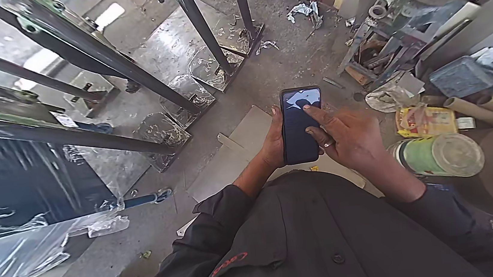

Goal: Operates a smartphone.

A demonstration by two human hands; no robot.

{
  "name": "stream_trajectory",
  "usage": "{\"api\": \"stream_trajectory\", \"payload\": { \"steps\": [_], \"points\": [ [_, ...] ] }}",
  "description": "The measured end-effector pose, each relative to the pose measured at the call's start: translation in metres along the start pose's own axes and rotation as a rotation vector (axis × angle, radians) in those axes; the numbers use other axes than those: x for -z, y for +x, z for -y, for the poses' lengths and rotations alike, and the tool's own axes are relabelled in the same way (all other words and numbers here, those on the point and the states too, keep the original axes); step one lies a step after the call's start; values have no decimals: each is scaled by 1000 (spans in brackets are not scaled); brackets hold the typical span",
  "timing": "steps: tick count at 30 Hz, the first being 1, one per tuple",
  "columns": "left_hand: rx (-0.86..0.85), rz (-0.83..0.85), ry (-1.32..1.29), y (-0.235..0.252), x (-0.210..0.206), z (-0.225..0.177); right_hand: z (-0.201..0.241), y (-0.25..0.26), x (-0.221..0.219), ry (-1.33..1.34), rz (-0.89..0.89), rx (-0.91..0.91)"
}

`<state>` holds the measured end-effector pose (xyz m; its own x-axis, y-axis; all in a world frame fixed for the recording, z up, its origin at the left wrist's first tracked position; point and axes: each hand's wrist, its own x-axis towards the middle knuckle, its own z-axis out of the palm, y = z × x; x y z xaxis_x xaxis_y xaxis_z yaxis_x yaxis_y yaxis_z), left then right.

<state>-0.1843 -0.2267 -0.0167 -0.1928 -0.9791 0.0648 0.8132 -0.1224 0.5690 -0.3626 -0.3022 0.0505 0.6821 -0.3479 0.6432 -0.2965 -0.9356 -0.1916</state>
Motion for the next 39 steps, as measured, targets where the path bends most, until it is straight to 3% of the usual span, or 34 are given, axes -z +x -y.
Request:
{"api": "stream_trajectory", "payload": {
  "steps": [8,16,25,39],
  "points": [
    [-31,-61,70,0,-1,2,11,5,-10,-71,65,-16],
    [-3,-34,44,-2,1,2,11,-12,-9,35,-135,-26],
    [18,-12,52,2,8,3,14,-40,-14,-30,-95,-127],
    [19,-24,54,7,0,2,8,-50,-13,-23,-45,-133]
  ]
}}
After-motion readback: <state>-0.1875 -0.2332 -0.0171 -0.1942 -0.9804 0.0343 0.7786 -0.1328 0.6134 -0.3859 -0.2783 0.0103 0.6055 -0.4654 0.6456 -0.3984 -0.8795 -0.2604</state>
